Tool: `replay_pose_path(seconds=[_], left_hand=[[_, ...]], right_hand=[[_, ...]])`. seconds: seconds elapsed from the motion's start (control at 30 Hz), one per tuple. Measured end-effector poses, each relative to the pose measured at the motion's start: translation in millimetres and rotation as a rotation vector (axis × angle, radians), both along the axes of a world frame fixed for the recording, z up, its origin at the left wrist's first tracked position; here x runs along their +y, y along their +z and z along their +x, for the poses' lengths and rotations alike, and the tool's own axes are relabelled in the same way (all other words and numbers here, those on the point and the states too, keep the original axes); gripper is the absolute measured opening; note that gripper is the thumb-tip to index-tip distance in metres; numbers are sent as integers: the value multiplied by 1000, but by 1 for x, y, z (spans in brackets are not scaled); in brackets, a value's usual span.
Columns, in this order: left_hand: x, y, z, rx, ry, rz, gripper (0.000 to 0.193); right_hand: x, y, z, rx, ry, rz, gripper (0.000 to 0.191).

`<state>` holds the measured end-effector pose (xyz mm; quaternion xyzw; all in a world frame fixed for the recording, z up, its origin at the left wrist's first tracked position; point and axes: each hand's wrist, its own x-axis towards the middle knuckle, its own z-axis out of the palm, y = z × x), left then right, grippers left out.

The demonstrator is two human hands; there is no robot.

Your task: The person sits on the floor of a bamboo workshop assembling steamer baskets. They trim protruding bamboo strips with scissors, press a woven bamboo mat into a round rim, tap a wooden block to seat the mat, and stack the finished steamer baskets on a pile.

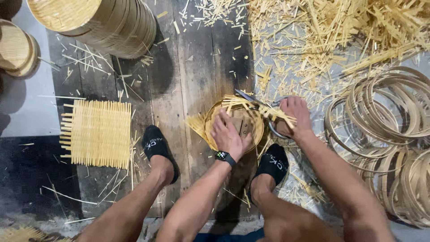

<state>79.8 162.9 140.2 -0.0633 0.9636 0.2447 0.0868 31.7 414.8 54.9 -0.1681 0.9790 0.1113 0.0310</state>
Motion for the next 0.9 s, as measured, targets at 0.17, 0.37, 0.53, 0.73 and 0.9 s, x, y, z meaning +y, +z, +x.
replay_pose_path(seconds=[0.17,0.37,0.53,0.73,0.9], left_hand=[[-20,-3,-5,-53,-155,16,133],[-26,9,-16,-85,-312,16,134],[-43,7,-21,-47,-489,3,133],[-58,-13,-27,5,-662,-68,127],[-52,-14,-23,231,-695,-70,112]], right_hand=[[1,16,-2,-503,-214,-12,34],[-15,42,-9,-198,-96,-116,53],[-11,48,-14,-759,-376,-119,37],[-12,32,-15,-372,-164,-85,59],[-13,25,-13,-296,-101,-182,38]])
